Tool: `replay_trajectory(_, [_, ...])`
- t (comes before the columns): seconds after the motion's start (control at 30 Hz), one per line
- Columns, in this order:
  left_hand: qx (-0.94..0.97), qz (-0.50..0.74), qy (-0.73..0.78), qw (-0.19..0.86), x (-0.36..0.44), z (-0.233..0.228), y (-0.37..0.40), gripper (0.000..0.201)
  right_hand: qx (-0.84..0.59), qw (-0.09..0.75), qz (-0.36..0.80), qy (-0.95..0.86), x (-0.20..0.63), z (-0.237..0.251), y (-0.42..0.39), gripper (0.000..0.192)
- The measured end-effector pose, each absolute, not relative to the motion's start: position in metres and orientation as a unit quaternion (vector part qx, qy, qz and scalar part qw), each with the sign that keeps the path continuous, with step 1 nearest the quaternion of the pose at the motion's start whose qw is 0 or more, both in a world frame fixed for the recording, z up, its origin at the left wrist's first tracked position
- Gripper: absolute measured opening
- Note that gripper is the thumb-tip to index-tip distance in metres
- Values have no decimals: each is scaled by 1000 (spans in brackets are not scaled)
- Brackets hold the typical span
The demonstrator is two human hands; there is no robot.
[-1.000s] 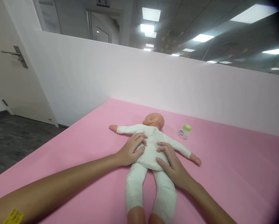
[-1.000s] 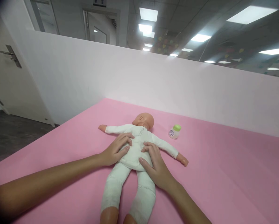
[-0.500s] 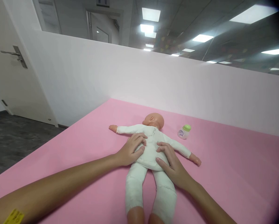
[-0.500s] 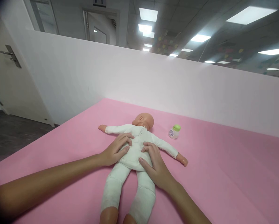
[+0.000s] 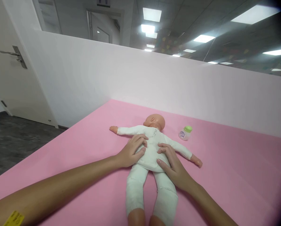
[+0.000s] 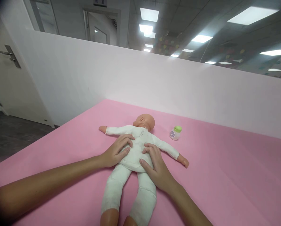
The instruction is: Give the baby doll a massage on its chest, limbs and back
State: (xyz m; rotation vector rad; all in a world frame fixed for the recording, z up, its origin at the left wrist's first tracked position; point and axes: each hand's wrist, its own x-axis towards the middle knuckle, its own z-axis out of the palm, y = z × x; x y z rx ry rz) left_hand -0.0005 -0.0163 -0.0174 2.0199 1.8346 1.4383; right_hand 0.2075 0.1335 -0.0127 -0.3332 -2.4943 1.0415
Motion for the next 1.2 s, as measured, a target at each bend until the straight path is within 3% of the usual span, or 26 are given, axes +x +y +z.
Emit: replay_trajectory(1.2, [655, 471, 590, 36, 0, -17, -16, 11, -119, 203, 379, -895, 208, -13, 134, 23])
